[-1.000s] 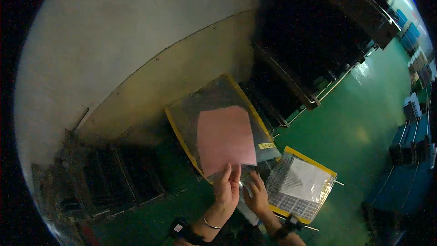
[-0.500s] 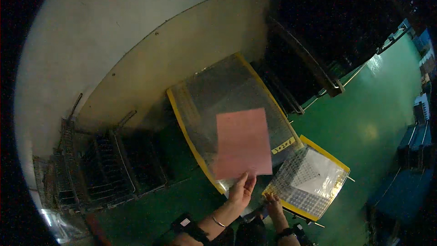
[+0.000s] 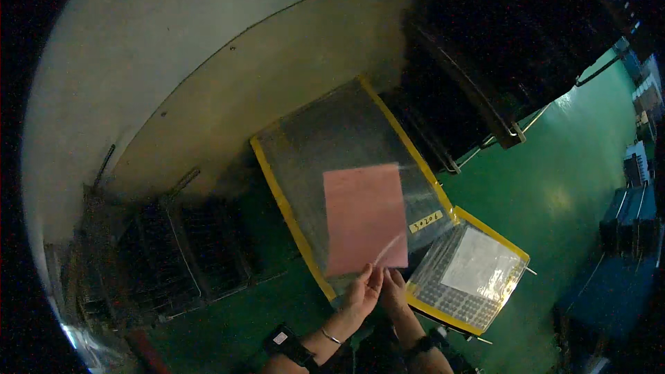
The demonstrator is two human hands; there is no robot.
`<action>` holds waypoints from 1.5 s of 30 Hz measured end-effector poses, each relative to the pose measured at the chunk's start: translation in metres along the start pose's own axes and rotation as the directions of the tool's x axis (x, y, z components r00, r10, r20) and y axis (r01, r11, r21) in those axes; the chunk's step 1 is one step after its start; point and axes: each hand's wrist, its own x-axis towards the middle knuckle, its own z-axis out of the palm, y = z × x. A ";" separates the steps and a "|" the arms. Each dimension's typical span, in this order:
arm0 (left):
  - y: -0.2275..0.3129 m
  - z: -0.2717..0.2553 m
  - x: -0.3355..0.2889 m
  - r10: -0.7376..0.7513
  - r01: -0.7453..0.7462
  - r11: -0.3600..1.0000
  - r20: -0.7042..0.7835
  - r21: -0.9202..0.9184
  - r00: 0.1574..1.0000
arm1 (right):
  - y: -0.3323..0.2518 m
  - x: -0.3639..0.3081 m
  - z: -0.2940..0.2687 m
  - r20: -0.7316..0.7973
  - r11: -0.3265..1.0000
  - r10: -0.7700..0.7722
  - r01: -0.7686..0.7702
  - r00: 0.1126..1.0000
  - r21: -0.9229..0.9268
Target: Organizing and stacking metal mesh screens or filters into racks.
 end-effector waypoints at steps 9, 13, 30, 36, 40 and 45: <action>0.028 0.042 -0.015 -0.133 0.127 0.970 0.016 0.207 0.991 | -0.035 0.032 0.044 0.216 0.974 0.033 -0.080 0.976 0.210; 0.059 0.001 -0.033 -0.417 0.448 0.752 -0.178 0.484 0.891 | -0.002 0.041 -0.012 0.038 0.882 0.026 -0.005 0.999 -0.472; 0.148 -0.032 0.037 0.325 -0.077 0.502 -0.106 0.862 0.940 | -0.046 0.001 0.056 -0.153 0.973 0.020 0.017 0.988 0.231; 0.163 0.057 0.023 0.301 -0.317 0.783 0.121 0.536 0.946 | -0.053 -0.001 0.023 -0.019 0.956 -0.276 0.272 0.961 -0.114; 0.190 0.031 0.014 0.272 -0.229 0.680 0.051 0.697 0.961 | -0.125 -0.044 -0.008 0.141 0.924 -0.204 0.239 0.969 -0.300; 0.125 -0.002 -0.033 0.232 -0.260 0.587 0.149 0.767 0.961 | -0.237 -0.027 -0.012 0.406 0.745 -0.187 0.398 0.895 -0.535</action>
